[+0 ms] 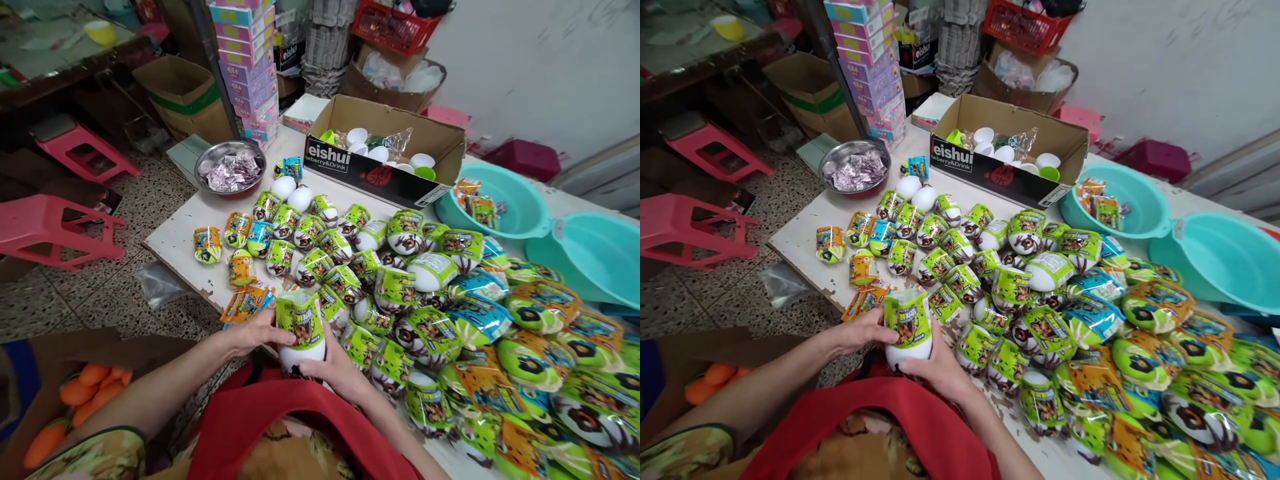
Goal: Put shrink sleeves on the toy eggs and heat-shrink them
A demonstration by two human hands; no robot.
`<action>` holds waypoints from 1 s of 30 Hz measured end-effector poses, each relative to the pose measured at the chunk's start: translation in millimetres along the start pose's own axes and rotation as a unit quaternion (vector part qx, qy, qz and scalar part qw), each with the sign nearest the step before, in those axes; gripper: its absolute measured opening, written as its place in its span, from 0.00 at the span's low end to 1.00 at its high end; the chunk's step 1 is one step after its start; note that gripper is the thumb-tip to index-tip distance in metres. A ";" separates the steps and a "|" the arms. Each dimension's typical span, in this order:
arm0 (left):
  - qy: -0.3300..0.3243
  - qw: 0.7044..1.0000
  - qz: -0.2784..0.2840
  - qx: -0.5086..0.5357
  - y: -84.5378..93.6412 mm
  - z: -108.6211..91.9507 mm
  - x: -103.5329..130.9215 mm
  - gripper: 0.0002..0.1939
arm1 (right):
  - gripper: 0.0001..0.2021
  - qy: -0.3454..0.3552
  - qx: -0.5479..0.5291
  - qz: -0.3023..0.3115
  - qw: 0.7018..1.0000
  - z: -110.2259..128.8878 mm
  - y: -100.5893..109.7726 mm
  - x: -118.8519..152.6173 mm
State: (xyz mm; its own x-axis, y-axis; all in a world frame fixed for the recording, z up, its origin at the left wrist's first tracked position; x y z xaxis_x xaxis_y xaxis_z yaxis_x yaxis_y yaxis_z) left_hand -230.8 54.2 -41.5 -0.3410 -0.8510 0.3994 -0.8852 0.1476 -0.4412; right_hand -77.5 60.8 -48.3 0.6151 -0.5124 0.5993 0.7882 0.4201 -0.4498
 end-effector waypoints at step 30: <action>0.085 0.991 0.087 -0.045 -7.5 28.9 10.8 0.33 | 0.30 -0.057 0.026 -0.111 0.992 -38.3 20.8 5.4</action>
State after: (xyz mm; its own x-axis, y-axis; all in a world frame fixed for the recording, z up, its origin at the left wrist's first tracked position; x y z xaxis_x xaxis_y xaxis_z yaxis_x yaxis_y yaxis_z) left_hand -218.6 29.3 -57.1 -0.5335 -0.7118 0.4569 -0.8298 0.3360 -0.4456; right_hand -57.0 38.1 -79.8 0.4171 -0.5098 0.7524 0.9003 0.3452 -0.2653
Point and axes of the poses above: each hand's wrist, its own x-axis away from the middle knuckle, its own y-axis out of the back of the hand, z = x × y, the point moved 5 cm from there along -x, towards the middle knuckle, and after that the axes turned 11 degrees about -y, right-handed, at the moved point
